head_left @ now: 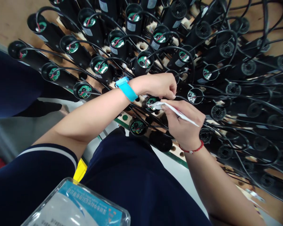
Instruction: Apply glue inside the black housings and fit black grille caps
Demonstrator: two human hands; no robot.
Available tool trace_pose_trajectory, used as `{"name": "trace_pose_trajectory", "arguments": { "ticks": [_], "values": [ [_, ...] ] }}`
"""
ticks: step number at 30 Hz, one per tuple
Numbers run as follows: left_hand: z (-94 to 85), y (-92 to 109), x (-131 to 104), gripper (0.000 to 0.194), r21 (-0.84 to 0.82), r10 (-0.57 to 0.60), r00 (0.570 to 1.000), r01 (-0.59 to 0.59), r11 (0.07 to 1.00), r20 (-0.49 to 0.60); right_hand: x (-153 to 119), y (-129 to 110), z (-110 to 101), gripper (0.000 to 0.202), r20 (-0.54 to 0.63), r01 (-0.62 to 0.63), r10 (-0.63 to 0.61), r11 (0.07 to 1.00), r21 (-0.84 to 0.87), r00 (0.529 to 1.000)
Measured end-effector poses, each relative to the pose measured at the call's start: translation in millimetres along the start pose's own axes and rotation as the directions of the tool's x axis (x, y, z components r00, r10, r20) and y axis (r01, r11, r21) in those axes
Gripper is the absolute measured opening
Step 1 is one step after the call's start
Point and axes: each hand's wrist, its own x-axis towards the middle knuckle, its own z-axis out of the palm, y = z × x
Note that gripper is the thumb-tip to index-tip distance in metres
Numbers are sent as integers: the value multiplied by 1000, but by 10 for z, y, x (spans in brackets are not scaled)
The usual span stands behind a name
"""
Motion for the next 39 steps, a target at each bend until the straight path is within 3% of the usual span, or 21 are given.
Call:
{"name": "trace_pose_trajectory", "arguments": {
  "ticks": [5, 9, 20, 28, 35, 39],
  "values": [
    [-8, 25, -10, 25, 5, -5, 1000, 5, 1000, -11, 20, -38, 21, 16, -107, -121, 136, 983, 139, 985],
    [-12, 35, -13, 26, 11, -8, 1000, 8, 1000, -2, 28, -13, 43, 11, -119, -136, 155, 979, 152, 981],
    [7, 6, -6, 27, 19, 6, 1000, -6, 1000, -15, 1, 43, 27, 29, 31, 35, -37, 998, 45, 999],
    [13, 14, -26, 28, -6, 6, 1000, -6, 1000, -29, 46, 36, -61, 33, 152, 235, -245, 968, 85, 957],
    [30, -12, -20, 23, -23, 39, 998, -40, 999, -44, 48, 38, -121, 32, 212, 257, -280, 958, 128, 936],
    [47, -38, 3, 22, -22, 35, 997, -37, 999, -64, 7, 11, -136, 33, 140, 181, -203, 972, 153, 969]
  ]
}}
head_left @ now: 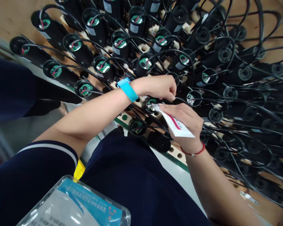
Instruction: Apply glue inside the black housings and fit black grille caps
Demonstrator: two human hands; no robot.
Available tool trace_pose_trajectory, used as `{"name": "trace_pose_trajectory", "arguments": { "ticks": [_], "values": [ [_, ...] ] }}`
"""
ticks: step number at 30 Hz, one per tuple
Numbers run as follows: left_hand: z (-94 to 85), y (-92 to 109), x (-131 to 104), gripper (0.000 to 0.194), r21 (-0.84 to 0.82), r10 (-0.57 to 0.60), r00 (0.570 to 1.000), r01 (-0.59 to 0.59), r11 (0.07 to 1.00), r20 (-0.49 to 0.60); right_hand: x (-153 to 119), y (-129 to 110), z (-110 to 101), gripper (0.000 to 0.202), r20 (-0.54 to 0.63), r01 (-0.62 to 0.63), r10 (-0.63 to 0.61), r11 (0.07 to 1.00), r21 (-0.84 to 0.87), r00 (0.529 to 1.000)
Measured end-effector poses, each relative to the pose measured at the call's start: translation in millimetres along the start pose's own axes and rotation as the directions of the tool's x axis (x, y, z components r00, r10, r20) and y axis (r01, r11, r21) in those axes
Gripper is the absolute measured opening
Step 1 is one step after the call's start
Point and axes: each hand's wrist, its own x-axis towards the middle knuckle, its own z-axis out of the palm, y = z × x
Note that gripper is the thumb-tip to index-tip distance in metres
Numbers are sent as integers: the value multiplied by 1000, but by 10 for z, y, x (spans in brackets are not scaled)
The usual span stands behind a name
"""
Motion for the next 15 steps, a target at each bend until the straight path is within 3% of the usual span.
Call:
{"name": "trace_pose_trajectory", "arguments": {
  "ticks": [3, 6, 9, 12, 15],
  "values": [
    [1, -18, 11, 21, -2, 13, 1000, -13, 1000, 4, -10, -42, 33, 24, -169, -187, 196, 980, 64, 966],
    [1, -37, 20, 21, -15, 32, 999, -31, 999, 13, -7, -46, 77, 13, -298, -373, 419, 906, 199, 858],
    [0, -38, 21, 23, -24, 23, 999, -23, 999, 25, 3, -6, 86, 4, -339, -480, 600, 793, 376, 725],
    [-7, 3, 7, 24, 28, -22, 1000, 21, 999, 18, 25, 20, 19, 4, -297, -476, 770, 598, 645, 564],
    [-6, 74, -21, 22, 141, -23, 1000, 26, 990, -19, 36, -2, -131, 10, -172, -357, 888, 340, 870, 426]
  ]
}}
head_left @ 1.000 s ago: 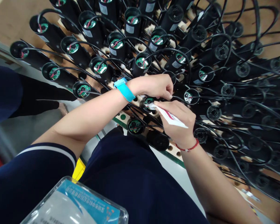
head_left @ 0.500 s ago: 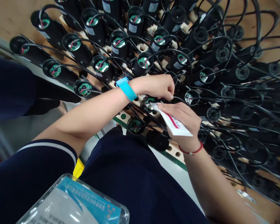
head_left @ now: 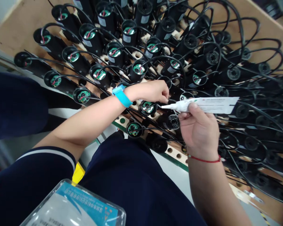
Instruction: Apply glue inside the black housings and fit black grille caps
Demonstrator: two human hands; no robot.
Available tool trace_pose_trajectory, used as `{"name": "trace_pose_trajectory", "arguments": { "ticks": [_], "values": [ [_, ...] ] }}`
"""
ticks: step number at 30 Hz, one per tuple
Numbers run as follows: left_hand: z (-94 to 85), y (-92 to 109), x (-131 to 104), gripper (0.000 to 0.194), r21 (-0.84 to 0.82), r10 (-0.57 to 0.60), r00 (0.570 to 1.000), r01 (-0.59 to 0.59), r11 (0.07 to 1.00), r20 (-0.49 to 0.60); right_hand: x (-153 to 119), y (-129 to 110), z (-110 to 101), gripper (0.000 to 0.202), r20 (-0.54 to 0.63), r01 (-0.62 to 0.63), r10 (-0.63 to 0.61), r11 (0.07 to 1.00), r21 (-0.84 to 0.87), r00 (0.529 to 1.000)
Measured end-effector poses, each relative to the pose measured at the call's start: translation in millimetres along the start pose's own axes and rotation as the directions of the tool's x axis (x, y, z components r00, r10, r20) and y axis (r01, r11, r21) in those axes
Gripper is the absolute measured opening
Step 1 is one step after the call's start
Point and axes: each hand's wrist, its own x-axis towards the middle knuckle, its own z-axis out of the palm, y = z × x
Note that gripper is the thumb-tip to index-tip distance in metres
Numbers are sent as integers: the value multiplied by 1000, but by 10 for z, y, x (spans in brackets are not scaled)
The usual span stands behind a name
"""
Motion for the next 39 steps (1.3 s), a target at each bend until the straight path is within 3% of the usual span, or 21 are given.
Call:
{"name": "trace_pose_trajectory", "arguments": {
  "ticks": [5, 14, 19, 23, 25, 28, 31, 35, 39],
  "values": [
    [12, 109, -79, 22, 140, 21, 998, -13, 990, -60, -68, -295, -214, 9, -53, -146, 172, 934, 327, 984],
    [29, 402, -283, 17, 281, 104, 975, -46, 959, -197, -191, -594, -799, 16, -127, -23, 98, 870, 493, 987],
    [218, 662, -343, 17, 273, 79, 985, -34, 961, -154, -257, -568, -1047, 14, -173, -4, 119, 834, 552, 978],
    [380, 849, -239, 18, 331, 90, 995, -72, 941, -38, -297, -518, -1216, 13, -180, -5, 124, 834, 552, 976],
    [418, 907, -190, 18, 360, 106, 993, -83, 929, -45, -313, -507, -1310, 14, -171, 6, 101, 847, 531, 980],
    [400, 936, -220, 18, 350, 114, 984, -61, 935, -134, -347, -519, -1468, 13, -175, 26, 76, 855, 518, 982],
    [330, 924, -412, 17, 321, 67, 960, 25, 947, -273, -396, -544, -1609, 12, -195, 49, 62, 853, 519, 979],
    [304, 916, -831, 15, 305, -46, 882, 211, 928, -469, -427, -552, -1661, 7, -212, 60, 42, 890, 452, 976],
    [508, 910, -1261, 14, 245, -139, 801, 337, 909, -583, -402, -531, -1515, 4, -126, -48, 103, 923, 381, 987]
  ]
}}
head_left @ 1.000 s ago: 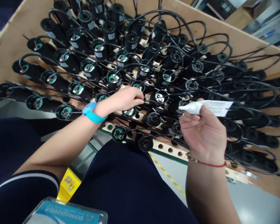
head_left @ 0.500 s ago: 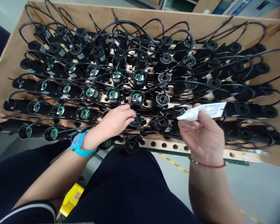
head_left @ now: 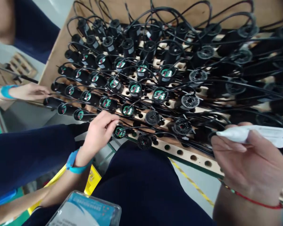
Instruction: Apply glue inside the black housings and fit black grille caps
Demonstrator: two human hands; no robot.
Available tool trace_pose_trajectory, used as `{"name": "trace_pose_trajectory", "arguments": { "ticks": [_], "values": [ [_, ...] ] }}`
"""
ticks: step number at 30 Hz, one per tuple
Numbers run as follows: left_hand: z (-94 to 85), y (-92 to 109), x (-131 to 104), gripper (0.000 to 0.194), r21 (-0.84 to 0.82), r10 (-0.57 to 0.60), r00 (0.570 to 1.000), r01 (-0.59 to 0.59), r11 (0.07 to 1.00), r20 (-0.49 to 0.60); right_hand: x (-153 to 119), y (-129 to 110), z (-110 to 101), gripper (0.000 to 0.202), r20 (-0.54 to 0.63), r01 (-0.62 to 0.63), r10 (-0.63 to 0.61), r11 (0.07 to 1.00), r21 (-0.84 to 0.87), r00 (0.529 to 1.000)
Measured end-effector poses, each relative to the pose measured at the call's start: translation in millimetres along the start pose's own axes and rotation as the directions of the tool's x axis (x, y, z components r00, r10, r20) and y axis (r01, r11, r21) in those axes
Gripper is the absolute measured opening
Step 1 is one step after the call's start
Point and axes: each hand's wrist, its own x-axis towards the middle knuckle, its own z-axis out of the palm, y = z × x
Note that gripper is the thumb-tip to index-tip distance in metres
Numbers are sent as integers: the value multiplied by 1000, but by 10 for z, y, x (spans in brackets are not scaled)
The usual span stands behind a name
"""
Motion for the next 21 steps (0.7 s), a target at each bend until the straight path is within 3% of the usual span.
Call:
{"name": "trace_pose_trajectory", "arguments": {
  "ticks": [5, 9, 13, 21],
  "values": [
    [220, -49, -607, 12, -79, -222, 968, 214, 973, -112, 17, 154, 256, 18, 71, -155, 155, 988, -12, 985],
    [410, -5, -918, 7, -142, -356, 921, 335, 931, -159, 22, 253, 409, 25, 135, -241, 256, 963, -120, 957],
    [463, 41, -929, 6, -173, -391, 906, 364, 915, -160, 28, 333, 520, 22, 140, -268, 308, 931, -247, 941],
    [361, -89, -764, 13, -250, -294, 946, 255, 934, -133, -63, 455, 640, 18, 37, -288, 316, 902, -322, 948]
  ]
}}
